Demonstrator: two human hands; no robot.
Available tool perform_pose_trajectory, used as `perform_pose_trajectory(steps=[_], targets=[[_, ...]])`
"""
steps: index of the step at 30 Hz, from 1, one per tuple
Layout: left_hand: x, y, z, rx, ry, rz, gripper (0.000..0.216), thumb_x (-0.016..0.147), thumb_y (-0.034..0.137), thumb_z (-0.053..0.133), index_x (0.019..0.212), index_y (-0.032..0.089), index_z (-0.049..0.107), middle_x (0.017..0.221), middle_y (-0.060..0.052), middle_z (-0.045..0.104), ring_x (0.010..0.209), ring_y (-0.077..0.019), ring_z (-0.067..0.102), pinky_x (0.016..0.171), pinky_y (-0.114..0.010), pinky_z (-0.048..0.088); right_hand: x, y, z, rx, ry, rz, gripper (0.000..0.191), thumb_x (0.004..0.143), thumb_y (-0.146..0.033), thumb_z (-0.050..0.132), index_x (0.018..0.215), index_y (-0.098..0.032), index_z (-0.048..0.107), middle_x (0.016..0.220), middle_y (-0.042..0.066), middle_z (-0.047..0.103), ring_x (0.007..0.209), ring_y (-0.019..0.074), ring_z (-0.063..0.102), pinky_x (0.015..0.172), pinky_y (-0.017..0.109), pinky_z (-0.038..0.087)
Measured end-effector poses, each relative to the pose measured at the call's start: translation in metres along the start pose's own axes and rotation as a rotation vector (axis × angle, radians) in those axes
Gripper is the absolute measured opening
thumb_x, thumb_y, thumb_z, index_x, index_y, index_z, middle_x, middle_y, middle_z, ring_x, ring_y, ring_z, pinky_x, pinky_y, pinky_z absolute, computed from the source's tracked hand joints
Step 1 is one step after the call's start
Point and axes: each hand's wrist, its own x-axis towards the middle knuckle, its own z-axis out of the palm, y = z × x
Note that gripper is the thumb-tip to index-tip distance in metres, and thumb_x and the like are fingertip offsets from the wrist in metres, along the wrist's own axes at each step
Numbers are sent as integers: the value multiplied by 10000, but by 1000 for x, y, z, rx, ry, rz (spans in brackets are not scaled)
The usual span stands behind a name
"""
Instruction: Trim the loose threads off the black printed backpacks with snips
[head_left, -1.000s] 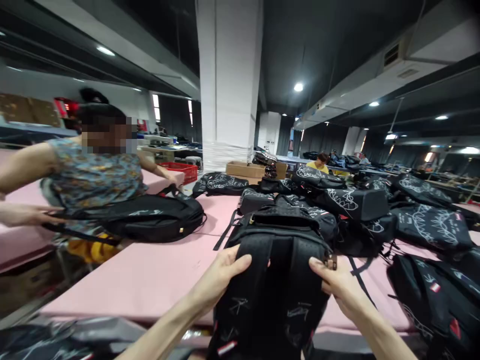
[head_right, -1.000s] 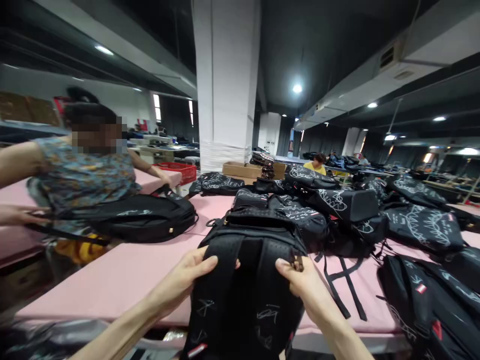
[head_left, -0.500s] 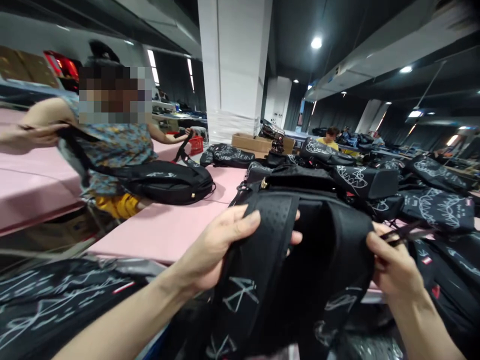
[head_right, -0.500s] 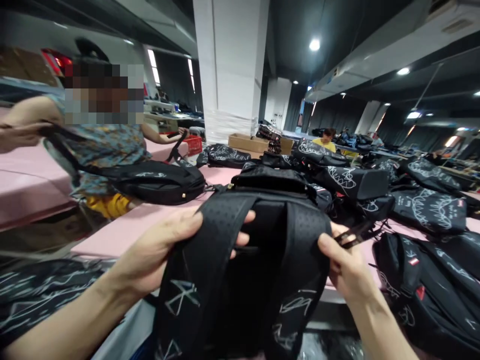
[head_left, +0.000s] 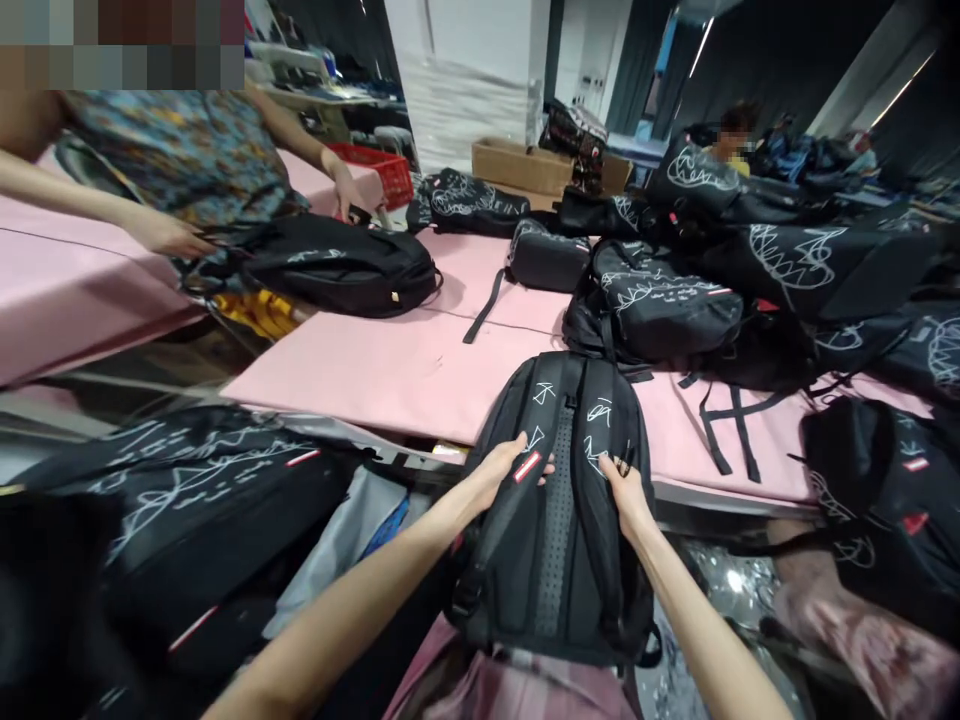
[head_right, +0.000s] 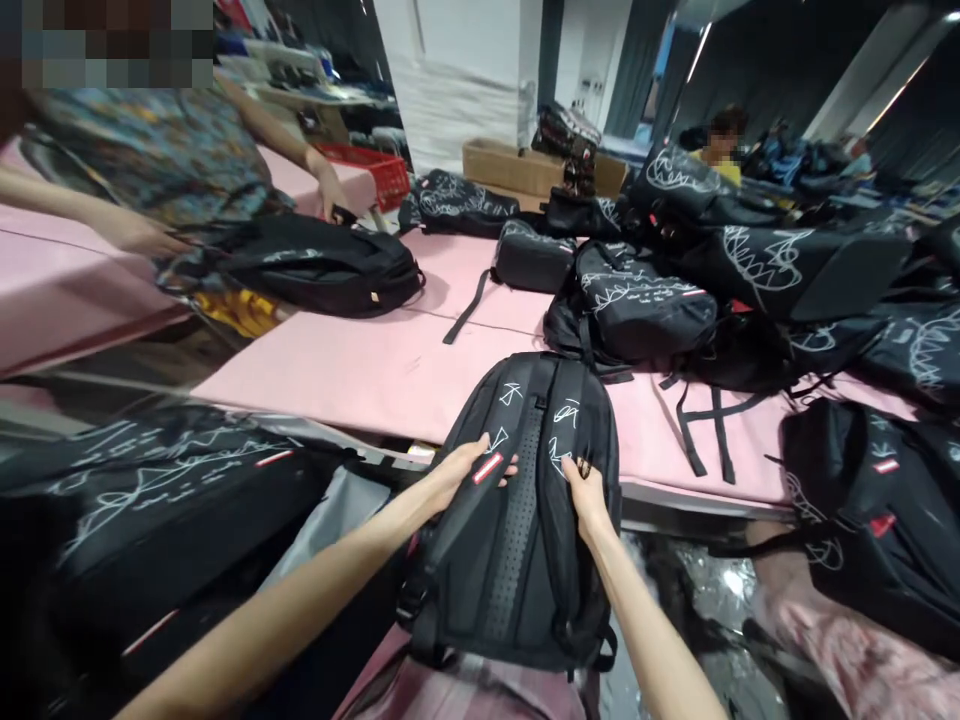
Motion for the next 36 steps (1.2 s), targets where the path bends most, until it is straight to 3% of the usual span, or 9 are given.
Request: perform_pose_trajectory(steps=[2,14,27,33,36], targets=[[-1,-9,-6,-20,8,-2,468,910,420,379,889,41,652,956,-183,676,756,-210,674,659,-291,554,-1,6,-3,-7,12,20,372,571,-465,745,767,-155,681,776,36,696,771,196,611,732,292,431],[9,-2,-9,6,-10,-6,462,898,435,401,901,47,653,981,-179,673,751,-214,669,682,-318,557,7,0,-1,-30,34,63,412,558,-521,737,726,-153,663,737,39,684,724,189,594,668,282,426],[7,-1,-9,-58,52,-87,700,861,618,261,922,49,665,839,-167,700,674,-192,666,668,-282,542,13,9,-6,4,73,72,404,567,-498,745,773,-159,668,785,33,690,756,180,608,709,286,445],[6,-4,-12,-67,79,-82,676,845,629,306,898,60,666,807,-161,703,650,-202,666,650,-305,548,12,7,-5,-17,88,73,412,565,-513,738,754,-157,651,731,24,682,707,174,607,646,272,443],[3,-6,-14,-60,60,-68,635,844,608,356,907,58,666,837,-163,701,696,-202,669,665,-292,549,9,6,-8,-27,143,96,409,575,-533,724,703,-159,618,646,5,649,592,142,567,505,234,391]])
